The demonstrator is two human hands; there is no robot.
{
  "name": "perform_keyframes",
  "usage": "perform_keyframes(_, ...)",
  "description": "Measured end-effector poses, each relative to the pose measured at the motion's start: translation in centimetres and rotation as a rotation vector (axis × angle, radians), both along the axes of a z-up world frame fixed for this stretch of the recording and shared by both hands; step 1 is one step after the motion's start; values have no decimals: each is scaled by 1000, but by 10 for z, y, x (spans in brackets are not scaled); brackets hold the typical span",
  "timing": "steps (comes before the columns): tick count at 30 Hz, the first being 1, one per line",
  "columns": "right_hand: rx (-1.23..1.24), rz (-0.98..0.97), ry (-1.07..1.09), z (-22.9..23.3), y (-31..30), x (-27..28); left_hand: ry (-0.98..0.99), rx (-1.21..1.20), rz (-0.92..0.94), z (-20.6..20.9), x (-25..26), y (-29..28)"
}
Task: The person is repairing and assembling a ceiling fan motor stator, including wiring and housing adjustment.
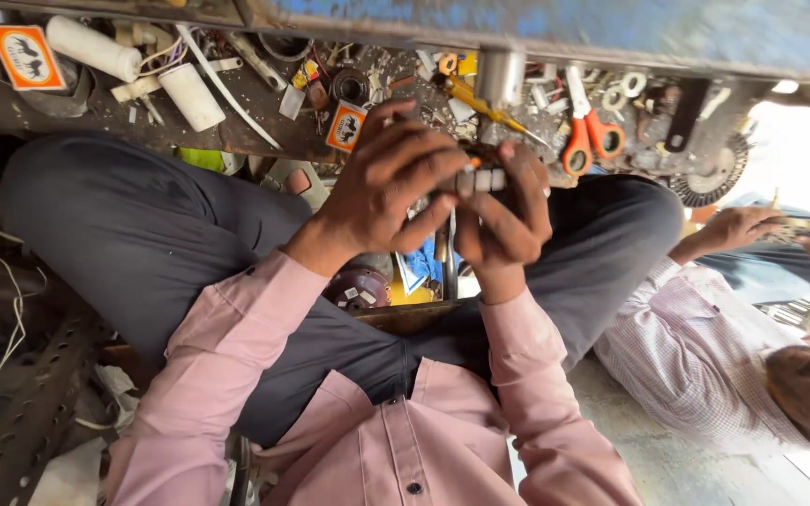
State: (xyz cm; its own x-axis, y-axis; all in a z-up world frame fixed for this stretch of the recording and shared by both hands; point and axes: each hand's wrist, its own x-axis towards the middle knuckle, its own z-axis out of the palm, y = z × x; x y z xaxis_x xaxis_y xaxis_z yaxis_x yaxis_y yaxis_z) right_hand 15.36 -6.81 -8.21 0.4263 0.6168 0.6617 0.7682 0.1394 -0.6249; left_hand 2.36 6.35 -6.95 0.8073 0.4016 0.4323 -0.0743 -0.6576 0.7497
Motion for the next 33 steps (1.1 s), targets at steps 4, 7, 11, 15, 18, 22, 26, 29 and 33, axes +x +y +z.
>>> perform_keyframes(4, -25, 98, 160, 16, -4, 7, -75, -17, 74, 2, 0, -5)
perform_keyframes(7, -20, 107, 586, 31, -20, 11, -37, -16, 128, 4, -5, -23)
perform_keyframes(11, -250, 17, 343, 72, -16, -8, -28, -154, 206, 20, -12, -47)
perform_keyframes(15, -292, -34, 242, 79, -15, -32, -91, -266, 137, 14, -31, -64)
perform_keyframes(18, -318, -35, 236, 56, -25, -28, 22, -87, 308, 6, -33, -60)
perform_keyframes(22, -315, 89, 220, 52, -24, -8, -55, 192, 325, 54, -13, -29)
perform_keyframes(26, -379, 4, 343, 41, -16, 40, -39, 1, 258, 31, -4, -25)
perform_keyframes(29, -530, -74, 88, 29, -1, 63, -27, -155, 238, 27, -1, -27)
perform_keyframes(33, -584, -2, -62, 11, 13, 63, -62, -171, 267, 18, -1, -29)
